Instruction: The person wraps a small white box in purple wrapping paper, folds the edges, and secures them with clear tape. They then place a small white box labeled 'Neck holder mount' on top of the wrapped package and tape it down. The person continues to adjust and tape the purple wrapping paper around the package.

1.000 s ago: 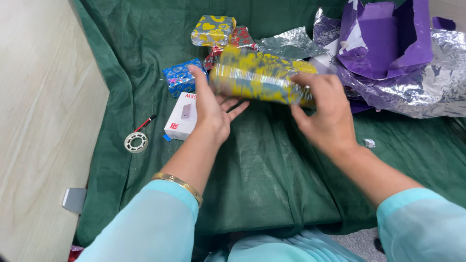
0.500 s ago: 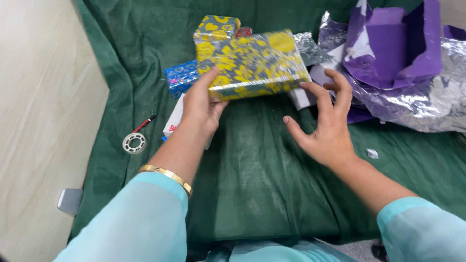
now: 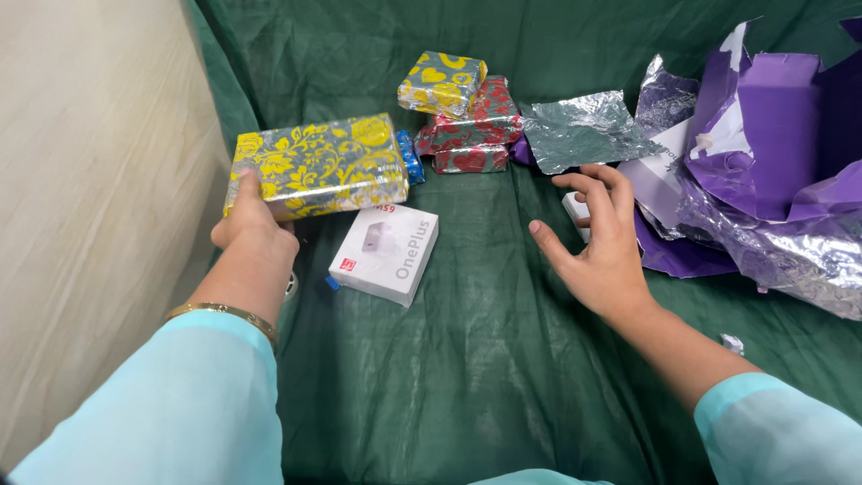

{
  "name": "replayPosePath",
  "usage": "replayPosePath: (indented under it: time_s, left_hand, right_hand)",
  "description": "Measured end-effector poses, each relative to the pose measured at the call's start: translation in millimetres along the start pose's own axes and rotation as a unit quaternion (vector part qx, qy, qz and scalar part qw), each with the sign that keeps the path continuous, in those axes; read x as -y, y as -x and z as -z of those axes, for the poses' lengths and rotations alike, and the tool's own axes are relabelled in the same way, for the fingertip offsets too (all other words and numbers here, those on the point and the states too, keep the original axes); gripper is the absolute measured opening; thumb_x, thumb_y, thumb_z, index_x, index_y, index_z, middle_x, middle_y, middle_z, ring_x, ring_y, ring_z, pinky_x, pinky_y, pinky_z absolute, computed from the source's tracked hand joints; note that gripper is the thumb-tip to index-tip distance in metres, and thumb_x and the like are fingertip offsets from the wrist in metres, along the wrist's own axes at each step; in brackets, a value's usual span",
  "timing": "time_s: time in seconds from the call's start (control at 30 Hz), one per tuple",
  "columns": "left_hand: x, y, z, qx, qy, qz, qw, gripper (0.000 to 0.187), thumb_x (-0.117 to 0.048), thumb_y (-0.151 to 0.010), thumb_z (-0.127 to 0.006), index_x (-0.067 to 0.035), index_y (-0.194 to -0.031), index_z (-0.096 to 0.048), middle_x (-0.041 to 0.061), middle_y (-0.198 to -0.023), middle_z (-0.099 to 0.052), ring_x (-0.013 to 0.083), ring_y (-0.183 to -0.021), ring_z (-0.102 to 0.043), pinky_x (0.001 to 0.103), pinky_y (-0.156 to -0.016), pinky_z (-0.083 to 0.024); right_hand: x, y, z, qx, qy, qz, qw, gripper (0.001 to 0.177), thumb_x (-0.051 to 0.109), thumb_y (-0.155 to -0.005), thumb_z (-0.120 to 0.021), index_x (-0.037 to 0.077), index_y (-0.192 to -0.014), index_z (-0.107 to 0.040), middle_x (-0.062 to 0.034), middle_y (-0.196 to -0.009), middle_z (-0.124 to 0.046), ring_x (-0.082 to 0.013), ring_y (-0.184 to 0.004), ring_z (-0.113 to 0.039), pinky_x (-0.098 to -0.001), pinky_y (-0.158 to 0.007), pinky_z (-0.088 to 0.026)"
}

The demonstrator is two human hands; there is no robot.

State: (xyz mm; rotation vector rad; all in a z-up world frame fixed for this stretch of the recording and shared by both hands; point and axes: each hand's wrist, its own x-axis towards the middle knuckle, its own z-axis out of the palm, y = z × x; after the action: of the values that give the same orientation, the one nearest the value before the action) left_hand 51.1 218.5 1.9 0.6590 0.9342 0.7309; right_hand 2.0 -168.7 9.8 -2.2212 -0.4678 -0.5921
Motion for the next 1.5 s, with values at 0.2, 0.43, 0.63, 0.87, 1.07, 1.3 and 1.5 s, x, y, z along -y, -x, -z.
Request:
replayPosePath:
  time_s: [0.2,0.43,0.63,0.87,1.07,1.3,1.5]
  left_hand:
    - [14.8,-22.6,-26.7,0.035,-0.214,0.055,0.975,0.098,-0.039,-0.088,-0.09,-0.015,-0.155,-0.024,0.011,-0.134,-0.052,0.0295,-0.121,-0.062,0.048,-0.104,-0.047]
    - [50.0,-49.6,-39.9,0.164,-0.167,0.192,0.953,0.063,-0.018,-0.079,-0.074,-0.018,-0.139,-0.053,0.009,-0.126,-0.068,0.0268,-0.097,-0.076,0.045,-0.082,-0.065]
    - [47.8,-24.9,-59.9,0.012,-0.07,0.087,0.994,0.073,0.004,-0.086,-0.066,-0.019,-0.147,-0.033,0.014,-0.131,-0.06,0.0296,-0.107,-0.071,0.049,-0.095,-0.058]
    - [59.2,-23.3,-64.7,0.19,-0.064,0.119,0.972,0.06,-0.005,-0.088,-0.057,-0.006,-0.147,-0.046,0.015,-0.143,-0.053,0.031,-0.14,-0.046,0.062,-0.114,-0.036]
    - [48.0,-36.3,-72.2,0.199,-0.07,0.093,0.973,0.048,-0.012,-0.095,-0.053,-0.005,-0.142,-0.045,0.015,-0.145,-0.047,0.0305,-0.147,-0.035,0.061,-0.121,-0.027]
    - [85.7,30.4,-98.4,0.124,-0.077,0.036,0.989,0.022,-0.014,-0.091,-0.063,-0.002,-0.11,-0.063,0.01,-0.093,-0.063,0.0233,-0.075,-0.065,0.034,-0.064,-0.057]
    - [118.8,135.5,-38.0,0.289,-0.456,-0.393,0.745,0.045,-0.023,-0.076,-0.078,-0.016,-0.12,-0.068,0.01,-0.116,-0.069,0.028,-0.111,-0.064,0.048,-0.095,-0.05]
  right_hand:
    - [-11.5,0.6,3.3,0.022,-0.003,-0.012,1.0,0.045,0.021,-0.086,-0.081,0.01,-0.126,-0.063,-0.013,-0.14,-0.047,-0.0262,-0.115,-0.059,-0.0364,-0.085,-0.057]
    - [-16.5,3.2,5.1,0.041,-0.021,-0.046,0.998,0.04,0.016,-0.083,-0.079,0.012,-0.12,-0.065,-0.009,-0.134,-0.053,-0.0205,-0.107,-0.063,-0.0339,-0.081,-0.057]
    - [-22.2,3.6,11.2,0.037,-0.031,-0.037,0.998,0.034,0.012,-0.085,-0.078,0.01,-0.117,-0.066,-0.0081,-0.131,-0.057,-0.0171,-0.098,-0.067,-0.0315,-0.081,-0.057]
    - [-28.0,2.9,18.0,0.083,-0.041,-0.086,0.992,0.014,0.01,-0.086,-0.075,0.004,-0.098,-0.072,-0.0057,-0.098,-0.071,-0.0128,-0.081,-0.072,-0.0281,-0.073,-0.058]
    - [-23.0,1.7,23.4,0.081,-0.055,-0.09,0.991,0.012,0.009,-0.086,-0.073,0.003,-0.096,-0.073,-0.005,-0.092,-0.071,-0.0115,-0.074,-0.071,-0.0262,-0.07,-0.057]
    - [0.2,-4.0,24.3,0.065,-0.049,-0.03,0.996,0.013,0.01,-0.089,-0.074,0.004,-0.101,-0.074,-0.005,-0.082,-0.069,-0.0103,-0.063,-0.065,-0.0253,-0.061,-0.053]
    - [5.5,0.3,23.9,0.072,-0.065,-0.065,0.993,0.014,0.013,-0.091,-0.075,0.006,-0.102,-0.075,-0.0048,-0.074,-0.068,-0.0097,-0.06,-0.062,-0.0261,-0.057,-0.051]
